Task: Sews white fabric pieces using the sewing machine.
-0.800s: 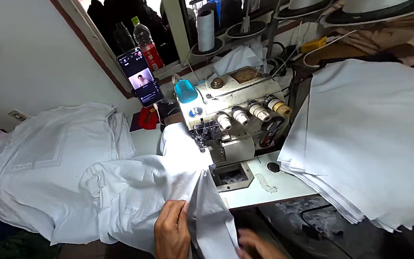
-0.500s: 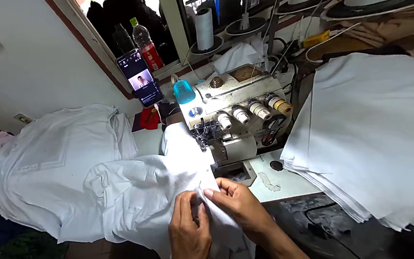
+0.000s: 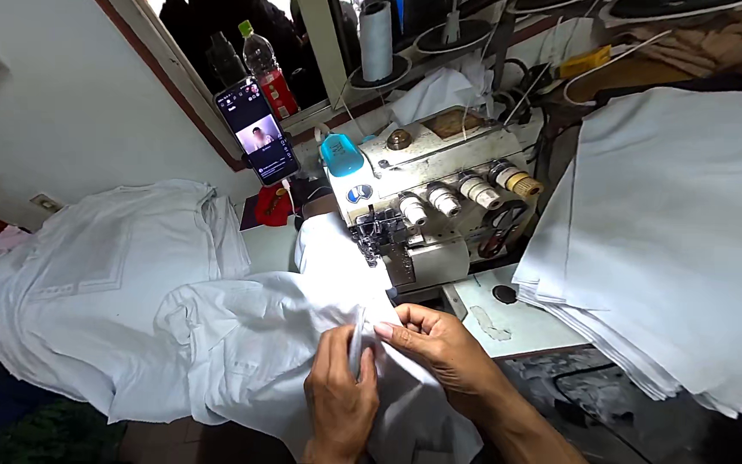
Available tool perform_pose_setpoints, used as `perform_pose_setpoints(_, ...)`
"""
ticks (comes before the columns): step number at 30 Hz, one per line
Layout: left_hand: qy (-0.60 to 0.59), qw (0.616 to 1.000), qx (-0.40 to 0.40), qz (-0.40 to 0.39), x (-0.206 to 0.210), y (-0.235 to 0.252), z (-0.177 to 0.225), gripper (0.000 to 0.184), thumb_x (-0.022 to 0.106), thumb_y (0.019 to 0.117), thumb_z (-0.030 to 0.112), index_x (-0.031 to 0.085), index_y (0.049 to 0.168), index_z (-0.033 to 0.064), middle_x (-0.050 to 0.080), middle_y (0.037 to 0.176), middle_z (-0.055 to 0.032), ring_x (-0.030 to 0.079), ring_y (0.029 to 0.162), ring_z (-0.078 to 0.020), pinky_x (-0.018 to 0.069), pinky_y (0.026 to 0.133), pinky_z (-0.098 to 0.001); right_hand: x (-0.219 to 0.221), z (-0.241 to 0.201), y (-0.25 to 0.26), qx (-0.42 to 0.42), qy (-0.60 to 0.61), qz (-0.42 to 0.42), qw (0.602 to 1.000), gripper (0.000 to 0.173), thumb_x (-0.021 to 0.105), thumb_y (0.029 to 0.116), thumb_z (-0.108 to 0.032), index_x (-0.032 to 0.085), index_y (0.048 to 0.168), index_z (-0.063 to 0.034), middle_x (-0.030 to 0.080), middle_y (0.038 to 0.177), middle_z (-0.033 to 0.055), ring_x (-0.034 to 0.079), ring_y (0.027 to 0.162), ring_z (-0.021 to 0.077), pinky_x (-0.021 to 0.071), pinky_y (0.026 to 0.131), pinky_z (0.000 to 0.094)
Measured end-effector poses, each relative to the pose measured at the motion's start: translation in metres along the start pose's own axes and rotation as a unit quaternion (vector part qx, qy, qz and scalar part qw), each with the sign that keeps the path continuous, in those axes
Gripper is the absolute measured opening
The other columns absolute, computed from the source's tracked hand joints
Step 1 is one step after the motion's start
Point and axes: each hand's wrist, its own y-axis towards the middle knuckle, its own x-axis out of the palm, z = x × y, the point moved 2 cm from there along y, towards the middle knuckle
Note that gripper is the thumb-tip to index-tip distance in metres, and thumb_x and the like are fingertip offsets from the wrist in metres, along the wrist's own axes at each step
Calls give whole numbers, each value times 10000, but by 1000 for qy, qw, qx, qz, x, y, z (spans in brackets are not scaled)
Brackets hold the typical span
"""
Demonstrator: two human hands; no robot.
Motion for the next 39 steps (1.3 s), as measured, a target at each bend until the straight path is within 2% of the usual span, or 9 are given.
perform_pose_setpoints(3, 13, 1000, -1, -14, 4, 1, -6, 143, 662, 916, 182, 754, 922, 73, 716, 842, -15, 685, 708, -80, 584, 627, -249, -3, 8, -2, -10, -25, 17, 999, 185, 812, 844, -209, 679, 823, -83, 622, 651, -15, 580, 562, 48, 490, 537, 193)
perform_pose_setpoints(9, -31, 999, -32, -29, -25, 11, 4, 234, 520, 961, 113, 724, 1000, 6, 713, 863, -56, 683, 780, -65, 571, 727, -212, -5, 4, 10, -30, -120, 60, 991, 186, 773, 886, -305, 744, 878, -121, 658, 676, -31, 601, 585, 53, 496, 550, 217)
perform_pose_setpoints(14, -29, 999, 18, -2, -35, 23, 62, 221, 584, 944, 136, 733, 981, -22, 711, 795, -67, 661, 652, -75, 560, 590, -233, 15, 16, 5, -85, -187, 136, 969, 80, 720, 819, -215, 681, 770, -166, 569, 594, -103, 515, 512, -1, 432, 491, 210)
perform_pose_setpoints(17, -7, 999, 29, -42, -28, 11, 65, 206, 711, 919, 231, 718, 841, 41, 663, 695, -35, 615, 570, -80, 520, 518, -232, 9, 18, 2, -131, -145, 128, 972, 239, 696, 859, -87, 784, 1082, -86, 733, 768, -45, 663, 670, 2, 572, 658, 187)
perform_pose_setpoints(19, 2, 998, 38, -41, -29, 6, 54, 191, 734, 886, 211, 711, 792, 46, 646, 699, -35, 599, 578, -71, 508, 519, -208, 2, 17, 0, -164, -144, 131, 967, 558, 740, 868, -167, 637, 1415, -127, 677, 694, -57, 587, 571, 21, 517, 570, 192)
perform_pose_setpoints(21, -9, 997, 68, -32, -33, 3, 44, 187, 736, 860, 169, 666, 728, 57, 651, 817, -49, 607, 673, -62, 516, 568, -177, -1, 16, -9, -150, -166, 141, 964, 706, 773, 880, -264, 506, 1518, -122, 709, 700, -58, 626, 555, 44, 549, 555, 218)
perform_pose_setpoints(24, -15, 991, 128, -36, -32, 6, 41, 180, 699, 835, 108, 626, 675, 73, 736, 1140, -124, 690, 1068, -176, 569, 897, -254, -2, 14, -16, -91, -114, 133, 980, 290, 707, 952, -274, 702, 1169, -82, 749, 778, -18, 708, 660, 84, 600, 615, 250)
perform_pose_setpoints(26, 14, 987, 158, -30, -28, 7, 44, 170, 663, 827, 112, 609, 667, 95, 743, 1180, -124, 675, 1159, -233, 546, 972, -299, -3, 12, -17, -61, -86, 111, 988, 186, 690, 968, -251, 759, 1013, -84, 741, 775, -13, 696, 686, 71, 577, 627, 235)
perform_pose_setpoints(39, 163, 957, 237, -47, -29, -16, 71, 163, 590, 865, 137, 672, 726, 121, 776, 1103, -75, 715, 981, -221, 537, 808, -340, -1, 1, -31, -53, -175, 125, 975, 163, 675, 913, -295, 762, 936, -159, 690, 688, -83, 620, 571, 20, 506, 522, 219)
